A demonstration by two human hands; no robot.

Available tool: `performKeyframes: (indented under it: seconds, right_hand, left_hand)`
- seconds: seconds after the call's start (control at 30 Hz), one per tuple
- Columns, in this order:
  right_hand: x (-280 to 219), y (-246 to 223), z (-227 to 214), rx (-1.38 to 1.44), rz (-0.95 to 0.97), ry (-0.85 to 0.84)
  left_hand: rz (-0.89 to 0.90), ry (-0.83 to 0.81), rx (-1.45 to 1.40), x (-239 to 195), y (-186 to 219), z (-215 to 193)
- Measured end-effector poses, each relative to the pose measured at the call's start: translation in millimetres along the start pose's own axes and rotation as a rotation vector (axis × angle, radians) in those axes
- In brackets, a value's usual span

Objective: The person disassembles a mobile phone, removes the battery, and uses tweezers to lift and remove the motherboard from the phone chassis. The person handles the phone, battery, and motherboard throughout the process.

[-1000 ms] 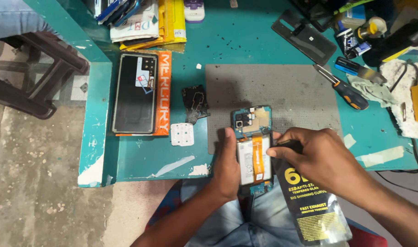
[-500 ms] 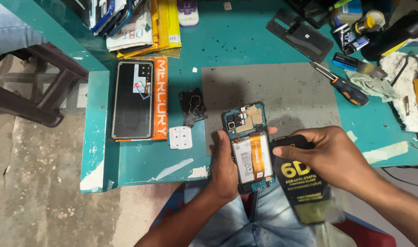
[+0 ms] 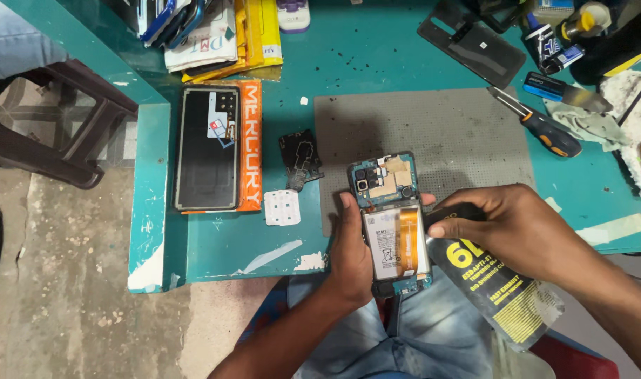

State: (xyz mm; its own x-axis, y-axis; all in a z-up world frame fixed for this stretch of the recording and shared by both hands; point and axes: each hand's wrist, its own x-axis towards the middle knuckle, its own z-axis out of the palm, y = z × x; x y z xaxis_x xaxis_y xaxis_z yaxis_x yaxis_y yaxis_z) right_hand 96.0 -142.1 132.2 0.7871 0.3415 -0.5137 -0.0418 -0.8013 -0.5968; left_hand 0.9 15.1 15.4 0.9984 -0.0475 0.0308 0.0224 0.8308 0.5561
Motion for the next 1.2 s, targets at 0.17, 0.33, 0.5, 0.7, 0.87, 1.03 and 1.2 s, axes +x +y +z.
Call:
performKeyframes:
  seconds: [0.17,0.33,0.5,0.7,0.87,1.03,1.2]
  right_hand:
    - [10.3,12.1,1.3,0.101,-0.041,-0.052]
    - [15.9,21.3,6.0,0.175,-0.031,-0.053]
    - [20.6,32.3,5.2,0.192,-0.191,-0.057]
    - [29.8,40.0,5.0,0.245,-0.097,-0.095]
    - [20.8,38.1,3.5,0.267,-0.179,-0.088]
    - [16.6,22.3,5.3,0.217,-0.127,-0.130]
    - [11.4,11.2,7.2,0.188,-0.209,-0.096]
  left_hand:
    - [-0.030,0.026,-0.033,1.2,-2.0,-3.0]
    - [-0.069,0.082,-0.001,4.0,-1.4,-3.1]
    - [-0.048,0.088,0.021,7.0,1.8,-2.3]
    - [-0.069,0.082,-0.015,7.7,4.4,1.0]
    - [-0.034,0.106,0.080,5.6,5.6,3.5]
    - [0.046,0.100,0.339,3.9,8.8,6.6]
    - [0.010,0.171,0.151,5.2,5.4,7.2]
